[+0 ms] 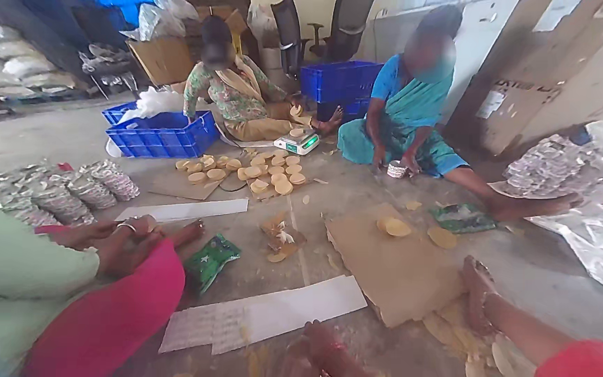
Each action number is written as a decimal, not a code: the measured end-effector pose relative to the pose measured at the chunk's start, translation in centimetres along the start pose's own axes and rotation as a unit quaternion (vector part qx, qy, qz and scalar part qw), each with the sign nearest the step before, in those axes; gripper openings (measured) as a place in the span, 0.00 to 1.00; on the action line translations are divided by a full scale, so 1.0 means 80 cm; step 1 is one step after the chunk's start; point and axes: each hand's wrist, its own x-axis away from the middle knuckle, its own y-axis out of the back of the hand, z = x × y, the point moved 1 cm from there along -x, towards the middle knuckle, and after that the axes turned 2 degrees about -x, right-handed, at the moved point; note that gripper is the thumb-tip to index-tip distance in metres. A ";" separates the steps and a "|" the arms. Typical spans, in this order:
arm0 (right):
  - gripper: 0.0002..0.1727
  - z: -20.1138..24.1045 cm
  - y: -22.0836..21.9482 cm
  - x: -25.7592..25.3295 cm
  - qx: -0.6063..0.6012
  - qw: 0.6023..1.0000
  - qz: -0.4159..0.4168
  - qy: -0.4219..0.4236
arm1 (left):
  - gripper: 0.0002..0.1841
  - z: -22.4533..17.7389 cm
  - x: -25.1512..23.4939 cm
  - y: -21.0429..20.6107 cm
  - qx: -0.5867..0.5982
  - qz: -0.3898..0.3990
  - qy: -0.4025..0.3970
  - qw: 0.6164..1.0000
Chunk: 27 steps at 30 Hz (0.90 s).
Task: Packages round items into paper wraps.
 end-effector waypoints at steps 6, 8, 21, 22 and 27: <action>0.24 -0.015 0.015 0.022 -0.071 0.991 0.019 0.109 | 0.28 0.054 -0.069 -0.038 0.045 0.273 0.196 0.941; 0.24 -0.056 0.019 0.020 -0.246 0.952 0.059 0.171 | 0.29 0.052 -0.068 -0.034 0.092 0.269 0.231 0.930; 0.12 -0.032 -0.076 0.035 -0.169 0.930 -0.314 0.088 | 0.22 0.071 -0.046 -0.031 0.142 0.220 0.282 0.923; 0.12 -0.026 -0.081 0.047 -0.092 0.939 -0.312 0.109 | 0.21 0.069 -0.045 -0.029 0.138 0.216 0.286 0.923; 0.16 -0.017 -0.057 0.060 0.025 0.984 -0.111 0.136 | 0.18 0.071 -0.045 -0.028 0.122 0.225 0.283 0.924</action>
